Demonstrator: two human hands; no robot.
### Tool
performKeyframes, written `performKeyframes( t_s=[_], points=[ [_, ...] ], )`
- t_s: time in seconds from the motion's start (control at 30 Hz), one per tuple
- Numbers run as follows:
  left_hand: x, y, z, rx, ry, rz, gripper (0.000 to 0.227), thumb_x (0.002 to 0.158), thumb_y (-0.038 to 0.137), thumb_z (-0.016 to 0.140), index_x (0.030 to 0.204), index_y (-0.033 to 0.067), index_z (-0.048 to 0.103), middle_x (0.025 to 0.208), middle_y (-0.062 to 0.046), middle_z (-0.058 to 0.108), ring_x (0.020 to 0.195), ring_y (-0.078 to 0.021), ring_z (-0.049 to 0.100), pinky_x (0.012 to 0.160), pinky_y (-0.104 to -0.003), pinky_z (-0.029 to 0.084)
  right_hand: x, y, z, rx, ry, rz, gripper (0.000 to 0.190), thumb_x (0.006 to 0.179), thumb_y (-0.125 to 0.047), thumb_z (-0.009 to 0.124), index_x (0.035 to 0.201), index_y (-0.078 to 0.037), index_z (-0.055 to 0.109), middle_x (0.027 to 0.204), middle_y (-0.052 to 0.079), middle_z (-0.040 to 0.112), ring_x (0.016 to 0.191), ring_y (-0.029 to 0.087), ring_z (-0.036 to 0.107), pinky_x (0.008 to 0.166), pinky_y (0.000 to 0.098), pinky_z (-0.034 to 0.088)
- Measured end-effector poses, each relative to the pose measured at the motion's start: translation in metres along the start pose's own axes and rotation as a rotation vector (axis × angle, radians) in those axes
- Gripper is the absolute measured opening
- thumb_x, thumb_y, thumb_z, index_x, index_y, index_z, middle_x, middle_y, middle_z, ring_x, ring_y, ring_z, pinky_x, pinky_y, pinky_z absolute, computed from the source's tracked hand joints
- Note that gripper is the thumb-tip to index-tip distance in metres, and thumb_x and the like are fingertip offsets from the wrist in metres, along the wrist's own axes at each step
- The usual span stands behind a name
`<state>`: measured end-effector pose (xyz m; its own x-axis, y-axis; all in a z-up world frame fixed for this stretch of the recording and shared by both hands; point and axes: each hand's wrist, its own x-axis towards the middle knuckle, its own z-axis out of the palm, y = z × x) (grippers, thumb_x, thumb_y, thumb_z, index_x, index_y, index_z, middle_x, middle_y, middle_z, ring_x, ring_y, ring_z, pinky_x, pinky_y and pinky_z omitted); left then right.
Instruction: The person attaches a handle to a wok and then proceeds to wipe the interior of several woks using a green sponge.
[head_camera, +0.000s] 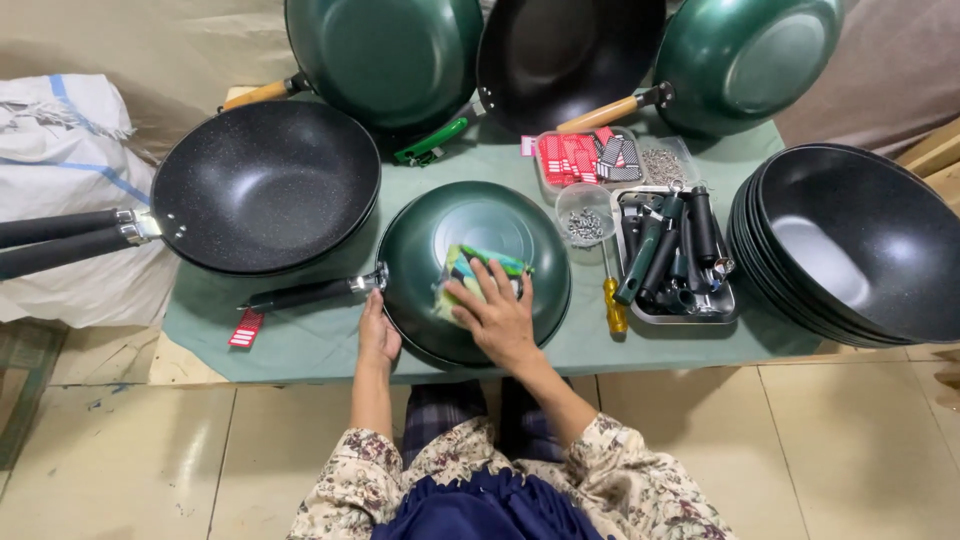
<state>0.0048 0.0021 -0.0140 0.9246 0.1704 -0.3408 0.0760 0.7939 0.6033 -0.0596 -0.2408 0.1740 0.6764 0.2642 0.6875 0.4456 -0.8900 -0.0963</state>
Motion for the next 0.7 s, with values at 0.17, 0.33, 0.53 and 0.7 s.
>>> performKeyframes(
  t_s=[0.17, 0.33, 0.53, 0.7],
  points=[
    [-0.015, 0.009, 0.018, -0.005, 0.017, -0.003, 0.021, 0.107, 0.03, 0.053, 0.122, 0.022, 0.067, 0.128, -0.014, 0.069, 0.117, -0.0357, 0.066, 0.103, -0.061, 0.053, 0.071, 0.058, 0.01, 0.018, -0.364, 0.238, 0.041, 0.105, -0.061, 0.039, 0.143, -0.052, 0.051, 0.161, 0.001, 0.041, 0.151, 0.028, 0.032, 0.111, 0.0695, 0.025],
    [-0.007, 0.002, 0.006, -0.028, 0.022, -0.01, 0.022, 0.107, 0.029, 0.054, 0.122, 0.0221, 0.068, 0.129, -0.015, 0.068, 0.117, -0.0366, 0.066, 0.103, -0.063, 0.052, 0.099, 0.094, 0.038, 0.074, -0.589, 0.486, 0.045, 0.106, -0.067, 0.028, 0.149, -0.058, 0.038, 0.165, -0.001, 0.033, 0.154, 0.027, 0.026, 0.112, 0.0698, 0.026],
    [-0.008, 0.001, 0.006, -0.003, 0.044, -0.002, 0.023, 0.107, 0.03, 0.055, 0.125, 0.0222, 0.067, 0.129, -0.015, 0.068, 0.117, -0.0366, 0.066, 0.102, -0.061, 0.053, 0.066, 0.035, 0.02, -0.018, -0.498, 0.299, 0.046, 0.109, -0.056, 0.031, 0.152, -0.046, 0.042, 0.166, 0.006, 0.032, 0.155, 0.033, 0.021, 0.112, 0.0747, 0.022],
    [-0.023, 0.01, 0.023, 0.068, 0.042, 0.034, 0.025, 0.108, 0.033, 0.052, 0.126, 0.0215, 0.064, 0.13, -0.012, 0.068, 0.115, -0.0307, 0.067, 0.1, -0.055, 0.056, 0.023, -0.042, 0.019, 0.036, -0.154, -0.155, 0.041, 0.1, -0.059, 0.045, 0.139, -0.051, 0.054, 0.166, 0.002, 0.036, 0.155, 0.03, 0.029, 0.116, 0.0685, 0.019]
  ],
)
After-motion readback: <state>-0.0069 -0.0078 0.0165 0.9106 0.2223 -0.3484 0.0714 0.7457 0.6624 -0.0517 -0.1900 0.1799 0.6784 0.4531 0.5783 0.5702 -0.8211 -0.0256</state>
